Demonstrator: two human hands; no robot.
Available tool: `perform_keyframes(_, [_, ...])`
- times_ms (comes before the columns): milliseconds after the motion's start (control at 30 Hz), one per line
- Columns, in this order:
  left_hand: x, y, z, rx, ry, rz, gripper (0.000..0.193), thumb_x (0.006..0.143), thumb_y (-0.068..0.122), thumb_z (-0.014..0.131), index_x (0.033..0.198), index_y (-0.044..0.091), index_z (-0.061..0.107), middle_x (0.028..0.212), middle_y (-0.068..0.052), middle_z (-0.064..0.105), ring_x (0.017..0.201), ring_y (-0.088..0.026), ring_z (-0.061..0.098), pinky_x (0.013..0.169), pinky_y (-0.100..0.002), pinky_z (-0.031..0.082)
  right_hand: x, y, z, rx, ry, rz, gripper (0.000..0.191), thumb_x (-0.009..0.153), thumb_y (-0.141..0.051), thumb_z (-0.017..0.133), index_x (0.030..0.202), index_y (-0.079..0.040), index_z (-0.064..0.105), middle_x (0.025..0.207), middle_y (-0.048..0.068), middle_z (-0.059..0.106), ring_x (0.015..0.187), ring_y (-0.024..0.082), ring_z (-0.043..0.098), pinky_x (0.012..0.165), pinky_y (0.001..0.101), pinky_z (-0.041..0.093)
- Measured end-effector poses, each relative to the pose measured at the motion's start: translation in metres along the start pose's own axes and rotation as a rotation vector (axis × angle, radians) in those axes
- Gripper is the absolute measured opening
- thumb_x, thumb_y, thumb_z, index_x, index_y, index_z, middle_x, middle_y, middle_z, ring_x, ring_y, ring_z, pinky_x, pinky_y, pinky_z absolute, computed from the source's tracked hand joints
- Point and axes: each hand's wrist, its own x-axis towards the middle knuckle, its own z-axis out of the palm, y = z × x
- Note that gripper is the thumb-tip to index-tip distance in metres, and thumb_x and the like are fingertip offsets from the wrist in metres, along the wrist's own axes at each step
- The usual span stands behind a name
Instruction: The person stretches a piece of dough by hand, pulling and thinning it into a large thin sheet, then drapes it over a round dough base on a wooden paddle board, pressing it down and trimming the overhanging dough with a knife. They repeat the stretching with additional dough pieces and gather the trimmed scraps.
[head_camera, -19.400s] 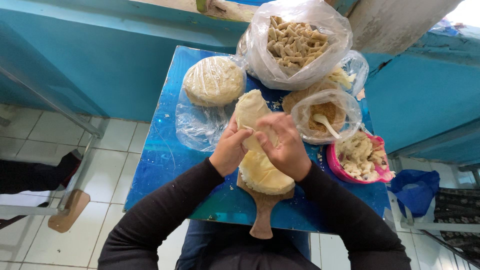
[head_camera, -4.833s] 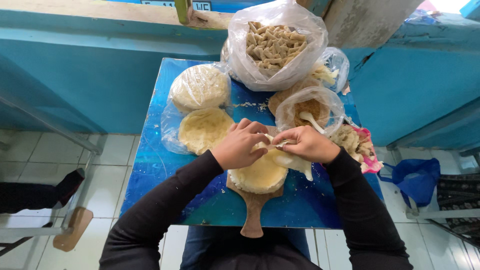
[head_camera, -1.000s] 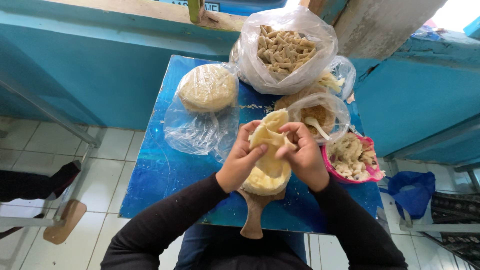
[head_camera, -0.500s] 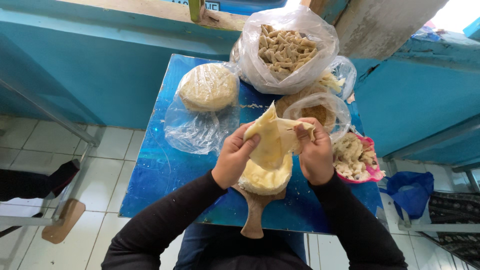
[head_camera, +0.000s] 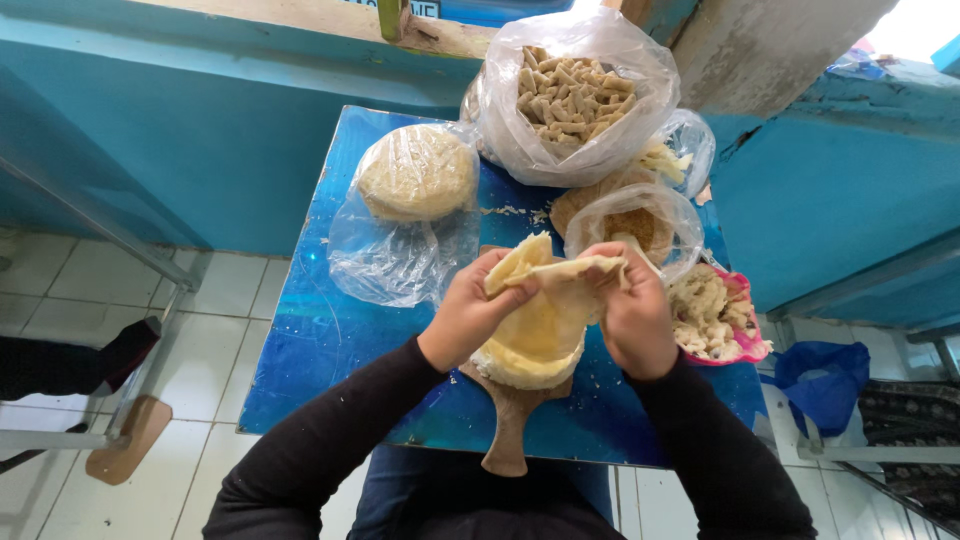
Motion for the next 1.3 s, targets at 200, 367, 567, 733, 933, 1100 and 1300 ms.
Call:
perform_keyframes(200, [-0.003, 0.004, -0.006, 0.393, 0.216, 0.228, 0.029, 0.094, 0.013, 0.073, 0.121, 0.002, 0.069, 0.102, -0.002, 0.074, 0.091, -0.005, 0.065, 0.08, -0.023, 0.055, 0.014, -0.004, -0.008, 0.39, 0.085, 0.408, 0.025, 0.105, -0.018, 0.053, 0.122, -0.001, 0.061, 0.112, 0.009, 0.07, 0.102, 0.021, 0.07, 0.094, 0.0393, 0.056])
perform_keyframes(367, [0.0, 0.0, -0.007, 0.142, 0.189, 0.185, 0.029, 0.097, 0.013, 0.072, 0.124, 0.003, 0.065, 0.106, 0.0, 0.073, 0.095, -0.004, 0.065, 0.083, -0.022, 0.055, 0.02, -0.016, 0.001, 0.453, -0.035, 0.535, 0.037, 0.102, -0.022, 0.054, 0.132, 0.0, 0.057, 0.125, 0.012, 0.068, 0.114, 0.024, 0.067, 0.102, 0.0412, 0.051])
perform_keyframes(567, [-0.005, 0.004, -0.007, 0.361, 0.188, 0.24, 0.021, 0.1, 0.01, 0.069, 0.12, 0.004, 0.065, 0.094, -0.003, 0.071, 0.087, -0.004, 0.061, 0.076, -0.023, 0.053, 0.015, -0.025, -0.003, 0.426, -0.279, 0.477, 0.049, 0.094, -0.026, 0.059, 0.135, -0.001, 0.057, 0.128, 0.015, 0.066, 0.12, 0.025, 0.064, 0.105, 0.043, 0.048])
perform_keyframes(733, [-0.01, 0.016, -0.001, 0.494, 0.219, 0.378, 0.019, 0.1, 0.004, 0.067, 0.118, 0.005, 0.063, 0.093, -0.008, 0.075, 0.084, -0.011, 0.072, 0.073, -0.026, 0.056, 0.01, -0.008, -0.002, -0.131, -0.229, 0.225, 0.043, 0.097, -0.013, 0.075, 0.134, 0.004, 0.06, 0.114, 0.016, 0.064, 0.102, 0.021, 0.06, 0.095, 0.0367, 0.048])
perform_keyframes(933, [-0.018, 0.024, 0.008, 0.652, 0.093, 0.587, 0.031, 0.094, -0.008, 0.063, 0.122, 0.005, 0.059, 0.131, -0.016, 0.071, 0.111, -0.029, 0.075, 0.088, -0.033, 0.062, -0.006, -0.002, 0.016, -0.738, -0.223, -0.421, 0.027, 0.083, -0.006, 0.082, 0.103, -0.005, 0.065, 0.117, 0.01, 0.06, 0.114, 0.019, 0.058, 0.1, 0.0318, 0.044])
perform_keyframes(1100, [-0.017, 0.026, 0.011, 0.685, 0.101, 0.612, 0.031, 0.094, -0.008, 0.064, 0.121, 0.005, 0.059, 0.132, -0.014, 0.071, 0.115, -0.03, 0.074, 0.091, -0.033, 0.063, -0.005, -0.005, 0.028, -0.13, -0.153, 0.019, 0.033, 0.089, -0.007, 0.079, 0.11, -0.011, 0.055, 0.111, 0.003, 0.065, 0.107, 0.011, 0.062, 0.093, 0.0294, 0.052])
perform_keyframes(1300, [-0.018, 0.025, 0.008, 0.607, 0.119, 0.558, 0.03, 0.094, -0.009, 0.063, 0.122, 0.004, 0.06, 0.129, -0.015, 0.072, 0.117, -0.027, 0.074, 0.093, -0.032, 0.062, -0.006, 0.004, 0.013, -0.136, -0.167, 0.036, 0.009, 0.104, -0.01, 0.068, 0.107, -0.002, 0.064, 0.111, 0.006, 0.062, 0.103, 0.011, 0.06, 0.091, 0.0269, 0.05])
